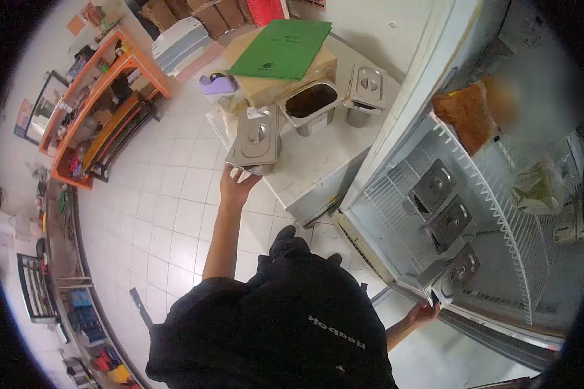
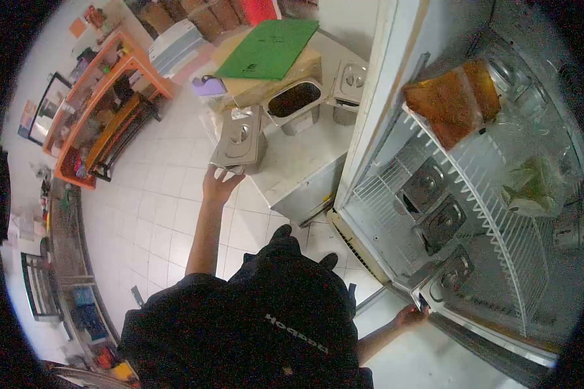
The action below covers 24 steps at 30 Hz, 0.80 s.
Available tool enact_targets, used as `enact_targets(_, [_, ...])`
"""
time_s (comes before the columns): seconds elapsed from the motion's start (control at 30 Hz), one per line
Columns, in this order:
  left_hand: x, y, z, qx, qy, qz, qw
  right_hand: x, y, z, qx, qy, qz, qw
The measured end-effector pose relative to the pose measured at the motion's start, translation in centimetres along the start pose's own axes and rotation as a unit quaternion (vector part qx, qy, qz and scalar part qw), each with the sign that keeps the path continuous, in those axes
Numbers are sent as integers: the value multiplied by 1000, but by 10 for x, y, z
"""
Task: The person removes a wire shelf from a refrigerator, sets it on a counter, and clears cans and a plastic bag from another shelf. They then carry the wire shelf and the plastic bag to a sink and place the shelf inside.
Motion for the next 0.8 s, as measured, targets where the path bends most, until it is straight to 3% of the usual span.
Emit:
enact_targets(0.03, [-7,-3,-1,38,-40,-13,998,-2,16,-12,-14,3,8,1000])
enact_targets(0.1, [-18,-10,-3,-42,5,70,997,-21,56,-42,-43,10,25,999])
enact_targets(0.13, [-23,-12,-1,-25,-24,72,997,-32,80,-63,-143,98,107,979])
enact_targets(0.23, [-40,-22,4,61,-86,126,986,-55,122,-80,-147,116,30,982])
enact_targets(0.27, [-48,-23,4,90,-133,147,976,-65,141,-93,-215,100,34,971])
enact_targets(0.37, [-66,-43,18,110,-225,172,953,-98,178,-92,-116,92,-55,987])
enact_targets(0.4, [-68,-59,30,103,-279,135,945,-116,194,-140,-230,54,-44,971])
enact_targets(0.43, [-72,-75,32,114,-282,83,949,-128,207,-164,-157,112,-55,980])
enact_targets(0.5, [-81,-111,32,130,-284,-25,950,-160,225,-211,-225,55,-25,973])
enact_targets(0.53, [-79,-134,32,179,-225,-41,957,-178,232,-237,-268,27,0,963])
enact_targets(0.57, [-81,-149,18,190,-226,-40,955,-185,228,-224,-148,46,-90,984])
enact_targets(0.63, [-82,-166,-26,214,-226,-40,950,-209,220,-223,-118,21,-120,985])
enact_targets(0.7, [-88,-166,-66,225,-347,-94,906,-233,213,-251,-76,-9,-148,986])
enact_targets(0.8, [-53,-207,-76,234,-580,-286,726,-257,200,-284,-1,-24,-196,980])
Point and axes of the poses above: each hand's wrist, its own y-axis away from the middle knuckle, its own z-axis out of the back of the hand, x = y × z, the point moved 3 cm from there along -y, towards the middle knuckle, and after that the axes turned 11 degrees about -z, right-handed, at the moved point
